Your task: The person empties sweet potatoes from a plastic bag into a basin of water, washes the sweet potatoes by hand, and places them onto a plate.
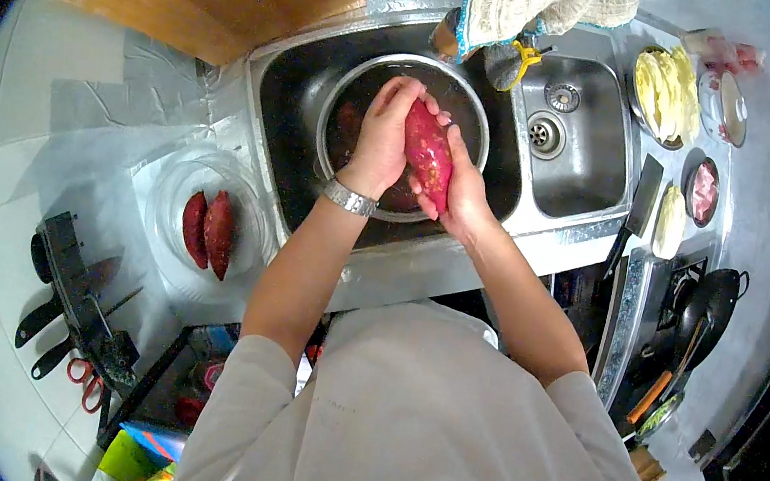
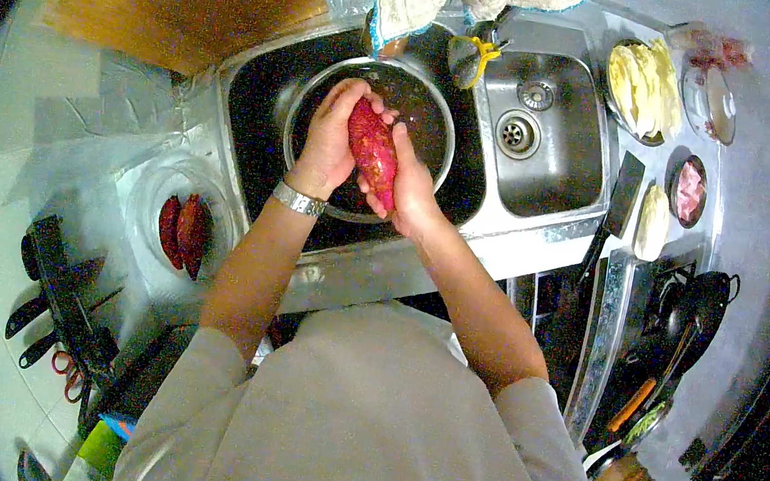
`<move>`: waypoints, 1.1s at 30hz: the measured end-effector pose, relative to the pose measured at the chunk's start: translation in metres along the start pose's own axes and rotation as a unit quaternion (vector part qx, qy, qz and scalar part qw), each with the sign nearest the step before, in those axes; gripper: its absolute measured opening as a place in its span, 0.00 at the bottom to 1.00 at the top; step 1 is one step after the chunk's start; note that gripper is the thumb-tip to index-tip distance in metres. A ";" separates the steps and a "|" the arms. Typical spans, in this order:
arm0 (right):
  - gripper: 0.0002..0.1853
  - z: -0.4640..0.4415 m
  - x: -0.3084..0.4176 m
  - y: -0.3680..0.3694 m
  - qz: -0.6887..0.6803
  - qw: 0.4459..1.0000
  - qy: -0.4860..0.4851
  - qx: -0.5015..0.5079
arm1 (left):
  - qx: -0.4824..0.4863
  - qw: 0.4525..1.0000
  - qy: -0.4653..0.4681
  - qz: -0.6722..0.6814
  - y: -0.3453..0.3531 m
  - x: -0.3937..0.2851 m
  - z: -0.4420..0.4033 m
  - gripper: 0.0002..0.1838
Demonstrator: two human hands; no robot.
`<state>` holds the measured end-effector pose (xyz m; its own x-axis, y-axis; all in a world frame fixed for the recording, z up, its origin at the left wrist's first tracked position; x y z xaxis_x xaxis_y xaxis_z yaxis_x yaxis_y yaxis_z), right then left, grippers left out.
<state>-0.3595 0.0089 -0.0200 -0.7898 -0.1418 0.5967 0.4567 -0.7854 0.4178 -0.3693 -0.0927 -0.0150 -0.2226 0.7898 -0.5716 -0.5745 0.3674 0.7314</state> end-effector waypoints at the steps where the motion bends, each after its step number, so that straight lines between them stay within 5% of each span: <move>1: 0.32 -0.008 -0.002 -0.011 0.036 0.999 -0.018 -0.019 | -0.047 0.999 0.007 -0.021 -0.006 0.000 0.004 0.06; 6: 0.30 -0.008 0.020 -0.022 0.217 0.968 -0.094 -0.088 | -0.119 0.975 0.080 -0.172 -0.023 -0.008 0.014 0.12; 7: 0.28 -0.004 0.050 -0.020 0.422 0.858 -0.258 -0.140 | -0.122 0.970 0.093 -0.190 -0.023 -0.008 0.017 0.13; 8: 0.25 0.015 0.072 0.005 0.590 0.676 -0.402 -0.181 | -0.122 0.970 0.093 -0.190 -0.025 -0.001 0.020 0.13; 10: 0.20 0.017 0.074 0.007 0.621 0.664 -0.378 -0.173 | -0.188 0.954 0.098 -0.211 -0.038 0.007 0.026 0.14; 12: 0.20 0.017 0.068 0.009 0.626 0.682 -0.349 -0.146 | -0.192 0.964 0.066 -0.172 -0.037 0.004 0.032 0.12; 14: 0.22 0.026 0.061 0.012 0.552 0.719 -0.404 -0.121 | -0.072 0.997 0.007 -0.035 -0.017 0.008 0.032 0.09; 16: 0.25 0.011 0.024 0.005 0.225 0.950 -0.217 -0.016 | -0.081 0.995 0.022 -0.060 -0.016 0.000 0.033 0.08; 17: 0.23 0.010 0.006 0.005 0.171 0.977 -0.124 0.004 | -0.077 0.997 0.005 -0.028 -0.014 -0.001 0.032 0.10; 21: 0.32 0.025 -0.010 0.023 -0.003 0.992 0.045 0.118 | -0.022 0.999 -0.039 0.023 -0.008 -0.002 0.027 0.18; 26: 0.32 0.037 -0.012 0.038 -0.070 0.976 0.092 0.185 | 0.050 0.997 -0.047 -0.040 -0.007 -0.006 0.021 0.22; 28: 0.31 0.030 -0.007 0.019 0.048 0.996 0.037 0.070 | 0.001 0.997 -0.030 -0.073 -0.013 -0.009 0.024 0.21; 33: 0.32 0.018 0.011 -0.006 0.216 0.974 -0.050 -0.036 | -0.084 0.973 0.085 -0.196 -0.012 -0.018 0.038 0.15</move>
Point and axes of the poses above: each hand's wrist, its own z-axis away from the middle knuckle, its own y-axis out of the palm, x = y × z, the point moved 10 cm from there along -z, towards the middle knuckle, and after that the axes turned 4 degrees about -x, right-handed, at the moved point
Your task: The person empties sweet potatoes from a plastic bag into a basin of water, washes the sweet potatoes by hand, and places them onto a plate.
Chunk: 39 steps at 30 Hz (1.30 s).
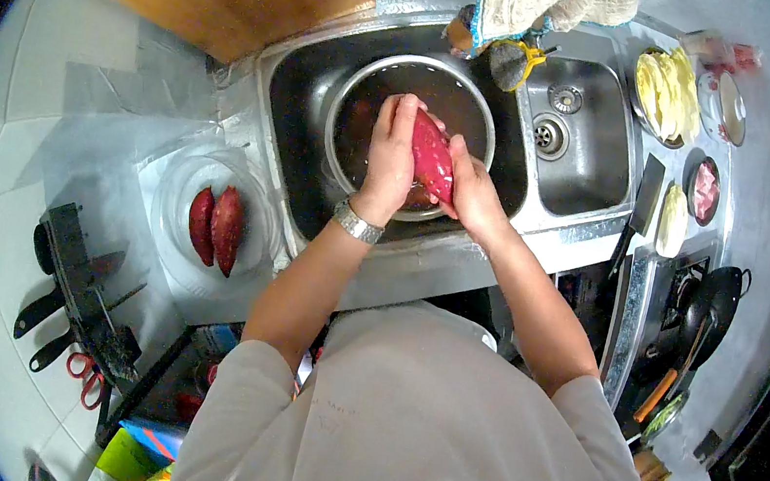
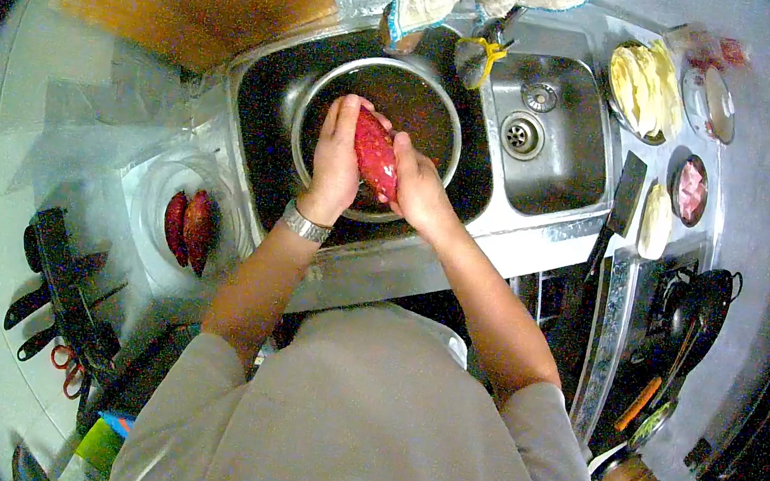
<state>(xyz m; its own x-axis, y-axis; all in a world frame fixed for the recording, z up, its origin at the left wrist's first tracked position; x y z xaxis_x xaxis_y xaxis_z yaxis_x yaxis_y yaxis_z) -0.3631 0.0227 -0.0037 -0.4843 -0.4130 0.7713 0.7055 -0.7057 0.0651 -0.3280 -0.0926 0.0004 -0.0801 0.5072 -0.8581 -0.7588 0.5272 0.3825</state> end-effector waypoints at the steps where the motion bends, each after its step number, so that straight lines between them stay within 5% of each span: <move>1: 0.32 0.001 0.004 -0.006 0.023 0.999 -0.011 -0.026 | 0.001 1.000 -0.002 0.000 0.002 0.007 0.003 0.15; 3: 0.33 -0.016 -0.011 -0.016 0.057 0.997 -0.007 -0.046 | -0.064 0.990 0.087 -0.088 -0.004 0.002 0.008 0.17; 7: 0.25 -0.008 0.033 -0.014 0.247 0.941 -0.187 -0.135 | -0.054 0.990 0.106 -0.076 0.018 0.007 0.032 0.34; 9: 0.25 0.002 0.046 -0.008 0.303 0.906 -0.250 -0.158 | -0.089 0.983 0.147 -0.071 0.010 0.001 0.022 0.26; 12: 0.23 0.008 0.044 -0.006 0.405 0.872 -0.230 -0.150 | -0.106 0.976 -0.127 0.141 -0.005 0.042 -0.004 0.20; 17: 0.24 0.023 0.053 -0.007 0.423 0.879 -0.174 -0.134 | 0.052 0.958 -0.201 0.198 0.015 0.037 -0.026 0.20; 19: 0.25 0.028 0.062 -0.004 0.355 0.876 -0.293 -0.142 | 0.072 0.949 -0.200 0.232 0.022 0.037 -0.023 0.20; 21: 0.27 0.017 0.051 -0.008 0.251 0.918 -0.292 -0.096 | -0.033 0.960 -0.143 0.237 0.007 0.036 -0.013 0.17; 22: 0.27 0.008 0.025 -0.010 0.130 0.981 -0.132 -0.049 | -0.033 0.979 -0.106 0.173 0.002 0.038 -0.010 0.15; 24: 0.27 0.002 -0.008 -0.006 0.062 0.997 0.025 -0.033 | -0.079 0.984 -0.071 0.140 0.002 0.041 -0.002 0.15; 25: 0.27 -0.003 -0.016 -0.004 0.062 0.997 0.027 -0.031 | -0.124 0.986 -0.035 0.106 -0.004 0.038 0.004 0.16; 27: 0.27 0.000 0.034 -0.016 0.240 0.922 -0.256 -0.166 | -0.131 0.991 -0.016 -0.009 0.000 0.041 0.015 0.24; 29: 0.26 -0.016 0.028 -0.023 0.294 0.924 -0.184 -0.163 | -0.115 0.993 -0.013 -0.002 0.015 0.043 0.028 0.29; 32: 0.27 -0.019 0.034 -0.033 0.327 0.899 -0.231 -0.178 | -0.051 0.997 -0.059 0.019 0.017 0.052 0.025 0.31; 34: 0.27 -0.034 0.000 -0.029 0.040 0.996 -0.071 -0.034 | -0.005 0.998 -0.064 0.015 0.013 0.060 0.017 0.30; 37: 0.28 -0.006 0.002 -0.006 -0.104 0.991 0.056 0.067 | 0.057 0.983 -0.142 0.102 0.017 0.052 0.000 0.28; 39: 0.29 0.004 0.001 0.011 -0.149 0.983 0.059 0.094 | 0.008 0.989 -0.128 0.071 0.015 0.029 -0.014 0.28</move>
Point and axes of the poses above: each hand's wrist, its own z-axis away from the middle knuckle, its own y-axis out of the palm, x = y × z, the point moved 10 cm from there along -z, towards the middle knuckle, and after that the axes turned 4 degrees about -x, right-handed, at the moved point
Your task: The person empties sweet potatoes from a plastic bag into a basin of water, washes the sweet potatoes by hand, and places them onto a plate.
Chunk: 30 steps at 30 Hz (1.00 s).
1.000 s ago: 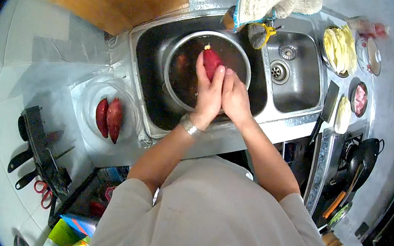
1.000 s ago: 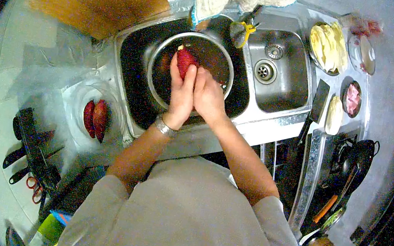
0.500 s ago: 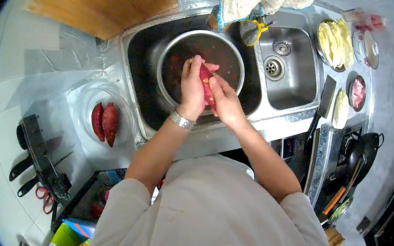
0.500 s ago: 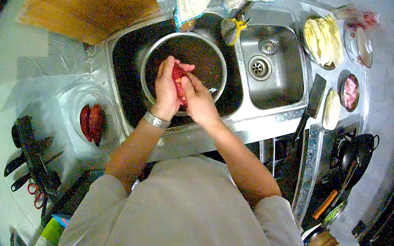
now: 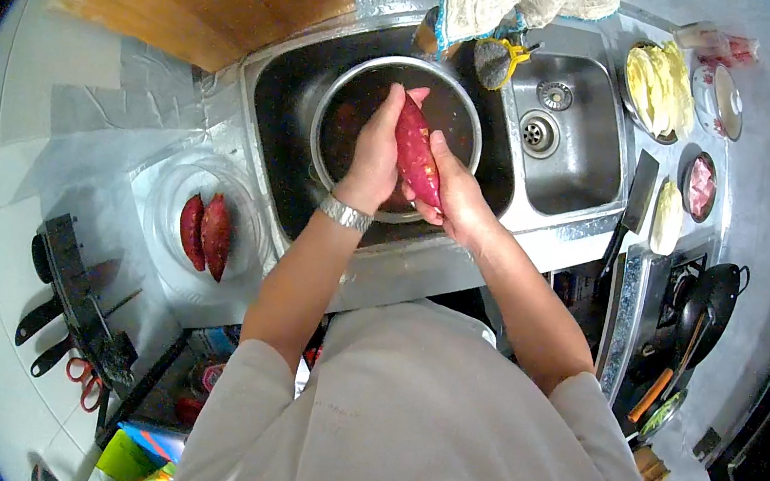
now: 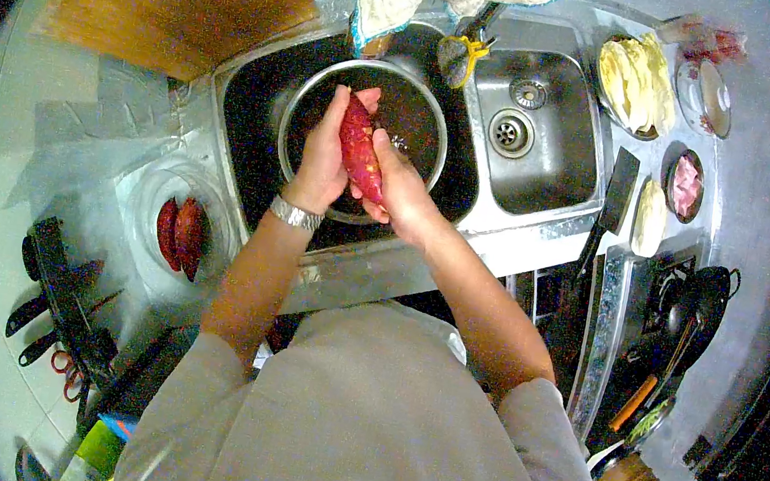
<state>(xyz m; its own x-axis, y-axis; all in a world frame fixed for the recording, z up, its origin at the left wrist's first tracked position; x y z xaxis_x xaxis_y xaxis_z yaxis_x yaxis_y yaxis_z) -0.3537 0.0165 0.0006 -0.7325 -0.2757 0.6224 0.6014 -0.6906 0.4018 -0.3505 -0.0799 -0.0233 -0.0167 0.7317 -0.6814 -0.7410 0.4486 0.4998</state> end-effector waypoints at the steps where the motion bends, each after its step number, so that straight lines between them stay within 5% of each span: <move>1: 0.29 0.003 0.001 0.005 -0.037 0.999 0.005 0.013 | 0.039 0.999 0.003 0.017 0.006 -0.004 -0.005 0.29; 6: 0.28 0.003 0.005 0.000 -0.061 0.997 0.035 -0.003 | 0.018 0.996 0.084 -0.031 0.009 -0.009 0.012 0.26; 10: 0.27 -0.012 0.001 -0.026 -0.026 0.995 -0.008 -0.095 | -0.020 0.957 0.190 -0.217 0.021 -0.001 0.050 0.33; 14: 0.28 -0.021 -0.001 -0.043 0.062 0.988 -0.049 -0.131 | 0.005 0.966 0.176 -0.189 0.013 0.022 0.045 0.33; 16: 0.29 0.003 0.045 -0.036 0.395 0.823 -0.325 -0.248 | 0.007 0.976 0.148 -0.160 0.008 0.023 0.042 0.32; 18: 0.30 0.016 0.049 -0.016 0.527 0.773 -0.264 -0.237 | -0.014 0.996 0.032 -0.084 -0.004 0.029 0.029 0.29; 20: 0.31 0.024 0.046 -0.001 0.576 0.761 -0.228 -0.191 | -0.039 0.995 0.030 0.089 -0.004 0.011 0.018 0.23; 23: 0.41 0.047 0.042 0.021 0.547 0.704 -0.420 -0.170 | -0.030 0.993 -0.006 0.113 -0.010 0.004 0.002 0.19; 24: 0.41 0.049 0.039 0.019 0.548 0.704 -0.420 -0.168 | -0.031 0.993 -0.005 0.114 -0.011 0.004 0.002 0.19; 26: 0.38 0.030 0.001 -0.005 0.218 0.952 -0.198 -0.085 | 0.003 0.982 -0.044 0.184 -0.006 0.009 0.004 0.19; 30: 0.32 0.015 0.002 -0.014 0.127 0.978 -0.134 -0.093 | 0.014 0.993 0.000 0.117 0.003 0.011 0.010 0.20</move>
Point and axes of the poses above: each hand's wrist, its own z-axis away from the middle knuckle, its own y-axis out of the palm, x = y × z, the point moved 10 cm from there along -z, towards the middle knuckle, and after that the axes turned 4 degrees about -x, right-handed, at the moved point
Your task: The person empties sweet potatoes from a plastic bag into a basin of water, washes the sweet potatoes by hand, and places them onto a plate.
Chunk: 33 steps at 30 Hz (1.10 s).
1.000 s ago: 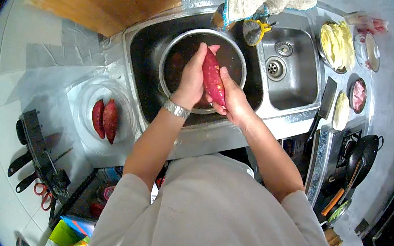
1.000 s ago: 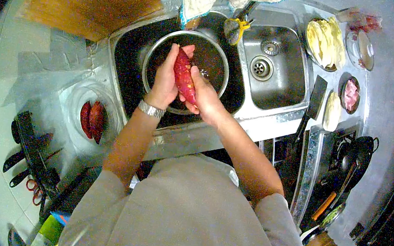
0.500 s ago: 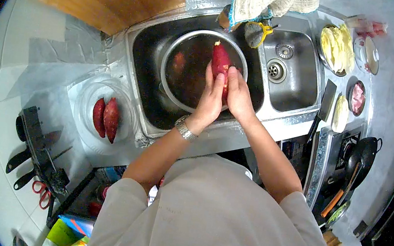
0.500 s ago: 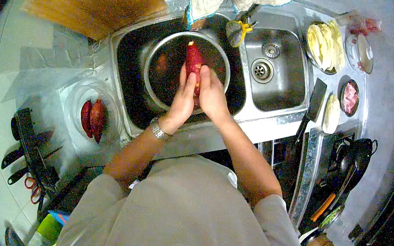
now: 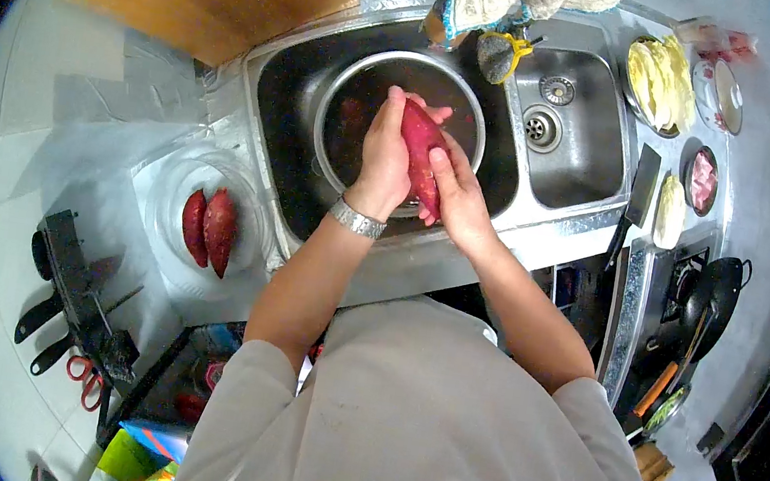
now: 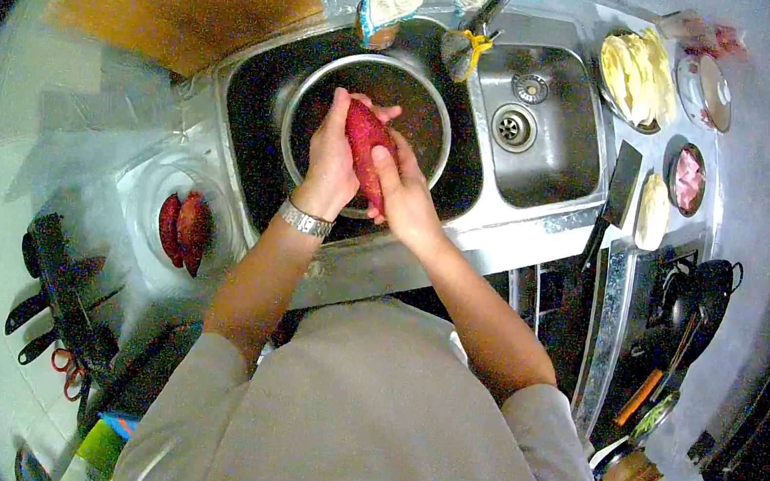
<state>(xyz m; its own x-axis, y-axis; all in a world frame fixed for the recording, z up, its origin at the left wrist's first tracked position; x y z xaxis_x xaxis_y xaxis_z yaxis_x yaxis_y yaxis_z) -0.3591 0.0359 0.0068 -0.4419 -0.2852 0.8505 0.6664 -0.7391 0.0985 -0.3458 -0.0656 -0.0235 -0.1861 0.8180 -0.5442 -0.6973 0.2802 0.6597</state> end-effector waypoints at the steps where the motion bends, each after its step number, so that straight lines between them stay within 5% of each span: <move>1: 0.31 -0.004 0.000 -0.002 0.024 0.999 -0.014 -0.021 | 0.007 0.999 0.043 -0.029 0.000 -0.006 0.000 0.21; 8: 0.33 -0.022 -0.013 -0.001 -0.047 0.988 0.146 0.016 | -0.014 0.985 0.107 -0.134 0.011 -0.022 0.013 0.21; 16: 0.26 -0.004 0.006 0.005 -0.017 0.998 -0.018 0.065 | 0.109 0.991 0.073 -0.025 0.011 -0.017 -0.002 0.22; 24: 0.24 -0.023 0.015 -0.002 0.131 0.990 -0.036 -0.035 | 0.087 0.977 0.124 -0.149 0.015 -0.024 0.004 0.23; 26: 0.22 -0.019 0.011 0.013 -0.038 0.998 0.048 0.018 | 0.076 0.973 0.144 -0.164 0.014 -0.031 0.003 0.23; 29: 0.22 -0.026 -0.005 0.006 -0.173 0.984 0.044 -0.005 | 0.092 0.984 0.116 -0.101 0.013 -0.029 -0.003 0.24; 33: 0.23 -0.027 -0.001 0.001 -0.133 0.991 -0.020 -0.025 | 0.122 0.978 0.130 -0.104 0.021 -0.037 0.000 0.24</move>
<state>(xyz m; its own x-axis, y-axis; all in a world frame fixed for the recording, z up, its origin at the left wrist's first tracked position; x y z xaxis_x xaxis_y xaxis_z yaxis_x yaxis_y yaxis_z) -0.3738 0.0190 -0.0078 -0.5724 -0.0532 0.8183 0.4991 -0.8143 0.2963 -0.3533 -0.0903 0.0105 -0.2507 0.5841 -0.7720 -0.5587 0.5640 0.6081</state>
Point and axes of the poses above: each hand's wrist, its own z-axis away from the middle knuckle, its own y-axis out of the palm, x = y × z, the point moved 10 cm from there along -z, towards the middle knuckle, and after that the axes turned 4 degrees about -x, right-handed, at the moved point
